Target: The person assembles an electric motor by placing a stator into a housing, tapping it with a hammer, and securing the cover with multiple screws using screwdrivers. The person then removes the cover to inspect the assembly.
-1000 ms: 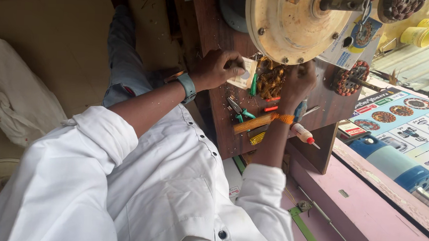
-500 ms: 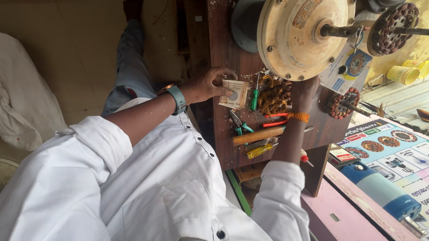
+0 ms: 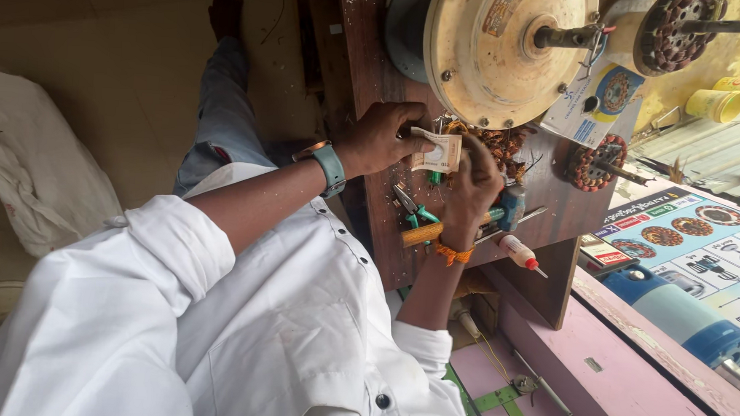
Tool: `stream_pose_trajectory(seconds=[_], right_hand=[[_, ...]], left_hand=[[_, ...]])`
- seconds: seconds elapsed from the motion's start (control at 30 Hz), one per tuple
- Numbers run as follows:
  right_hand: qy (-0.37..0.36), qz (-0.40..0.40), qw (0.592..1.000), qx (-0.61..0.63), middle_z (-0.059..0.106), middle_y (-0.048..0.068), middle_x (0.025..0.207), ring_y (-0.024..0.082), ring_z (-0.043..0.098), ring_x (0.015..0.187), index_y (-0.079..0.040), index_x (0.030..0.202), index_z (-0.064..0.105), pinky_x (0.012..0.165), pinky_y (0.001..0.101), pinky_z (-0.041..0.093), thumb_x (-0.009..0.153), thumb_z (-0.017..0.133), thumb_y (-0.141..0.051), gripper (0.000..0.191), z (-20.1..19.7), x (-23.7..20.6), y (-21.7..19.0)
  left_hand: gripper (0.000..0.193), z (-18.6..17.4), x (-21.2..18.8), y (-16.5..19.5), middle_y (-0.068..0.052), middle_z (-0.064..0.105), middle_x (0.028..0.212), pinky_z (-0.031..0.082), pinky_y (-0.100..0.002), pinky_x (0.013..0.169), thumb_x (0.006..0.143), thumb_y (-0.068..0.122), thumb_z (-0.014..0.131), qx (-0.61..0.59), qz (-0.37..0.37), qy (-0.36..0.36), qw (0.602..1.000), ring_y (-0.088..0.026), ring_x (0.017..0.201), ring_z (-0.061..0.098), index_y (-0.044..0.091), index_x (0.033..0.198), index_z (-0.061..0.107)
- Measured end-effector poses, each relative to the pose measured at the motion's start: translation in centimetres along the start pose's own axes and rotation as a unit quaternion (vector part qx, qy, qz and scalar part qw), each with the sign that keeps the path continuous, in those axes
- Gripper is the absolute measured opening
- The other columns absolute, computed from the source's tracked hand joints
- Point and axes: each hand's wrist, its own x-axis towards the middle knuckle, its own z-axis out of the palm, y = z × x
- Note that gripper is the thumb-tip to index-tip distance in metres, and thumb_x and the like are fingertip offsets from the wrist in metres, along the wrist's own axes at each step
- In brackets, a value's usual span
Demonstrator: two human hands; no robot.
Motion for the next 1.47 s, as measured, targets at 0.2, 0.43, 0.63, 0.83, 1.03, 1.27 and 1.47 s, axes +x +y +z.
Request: stream_pose_trajectory(seconds=[0.2, 0.43, 0.63, 0.83, 1.03, 1.27, 1.47], right_hand=[[0.035, -0.185, 0.930, -0.315, 0.075, 0.019, 0.109, 0.032, 0.073, 0.103, 0.003, 0.113, 0.070, 0.090, 0.0413, 0.057, 0.093, 0.072, -0.005, 0.021, -2.7, 10.1, 3.4], [-0.048, -0.200, 0.862, -0.464, 0.063, 0.026, 0.127, 0.045, 0.053, 0.122, 0.004, 0.123, 0.067, 0.103, 0.0536, 0.043, 0.090, 0.073, -0.016, 0.038, -3.6, 13.1, 5.7], [-0.060, -0.205, 0.889, -0.406, 0.072, 0.019, 0.112, 0.032, 0.063, 0.102, 0.001, 0.115, 0.072, 0.090, 0.0432, 0.052, 0.090, 0.075, -0.015, 0.029, -3.4, 13.7, 3.9], [-0.113, 0.095, 0.985, 0.084, 0.078, 0.011, 0.101, 0.013, 0.076, 0.085, 0.001, 0.111, 0.073, 0.079, 0.0261, 0.065, 0.091, 0.071, 0.005, 0.021, 0.4, 3.3, 1.8], [-0.118, 0.064, 0.977, 0.165, 0.077, 0.013, 0.109, 0.014, 0.073, 0.092, 0.009, 0.126, 0.068, 0.079, 0.0251, 0.062, 0.093, 0.073, 0.007, 0.033, 4.8, -0.8, 0.2], [-0.132, -0.005, 0.982, 0.134, 0.072, 0.010, 0.115, 0.012, 0.071, 0.092, 0.001, 0.143, 0.053, 0.074, 0.0261, 0.061, 0.093, 0.067, 0.002, 0.052, 8.5, 0.4, -4.4], [-0.047, -0.074, 0.991, 0.100, 0.074, 0.011, 0.093, 0.013, 0.067, 0.073, 0.005, 0.124, 0.067, 0.067, 0.0239, 0.057, 0.107, 0.063, -0.016, 0.028, 12.0, 2.2, -7.4]], left_hand=[[0.036, -1.3, -2.2, -1.2, -0.008, 0.073, 0.100, 0.063, -0.028, 0.060, 0.084, 0.010, 0.073, -0.031, -0.101, 0.025, 0.994, -0.017, 0.084, 0.075, 0.008, 0.118, 0.059], [0.022, -2.1, -2.8, -4.8, -0.010, 0.076, 0.100, 0.062, -0.033, 0.076, 0.088, 0.010, 0.076, 0.025, -0.005, 0.091, 0.995, -0.018, 0.091, 0.076, 0.003, 0.107, 0.065], [0.018, -2.3, -2.0, -4.4, -0.010, 0.078, 0.096, 0.061, -0.032, 0.076, 0.090, 0.013, 0.075, 0.061, -0.014, 0.106, 0.992, -0.017, 0.085, 0.077, 0.001, 0.101, 0.069], [0.031, -2.1, -1.9, -2.9, -0.011, 0.078, 0.101, 0.063, -0.032, 0.077, 0.088, 0.014, 0.075, 0.008, -0.002, 0.079, 0.997, -0.017, 0.085, 0.078, 0.002, 0.117, 0.071], [0.031, -2.7, -2.4, -1.2, -0.015, 0.077, 0.110, 0.059, -0.034, 0.089, 0.087, 0.012, 0.076, 0.097, 0.111, 0.124, 0.981, -0.023, 0.100, 0.076, 0.001, 0.116, 0.073], [0.032, -6.3, -3.0, 0.6, -0.014, 0.077, 0.111, 0.058, -0.034, 0.090, 0.087, 0.013, 0.077, 0.039, 0.123, 0.165, 0.978, -0.023, 0.104, 0.075, 0.001, 0.116, 0.072], [0.029, -13.8, -0.9, 3.0, -0.012, 0.079, 0.104, 0.060, -0.031, 0.082, 0.091, 0.011, 0.071, -0.038, 0.104, 0.252, 0.961, -0.019, 0.087, 0.078, 0.002, 0.119, 0.069]])
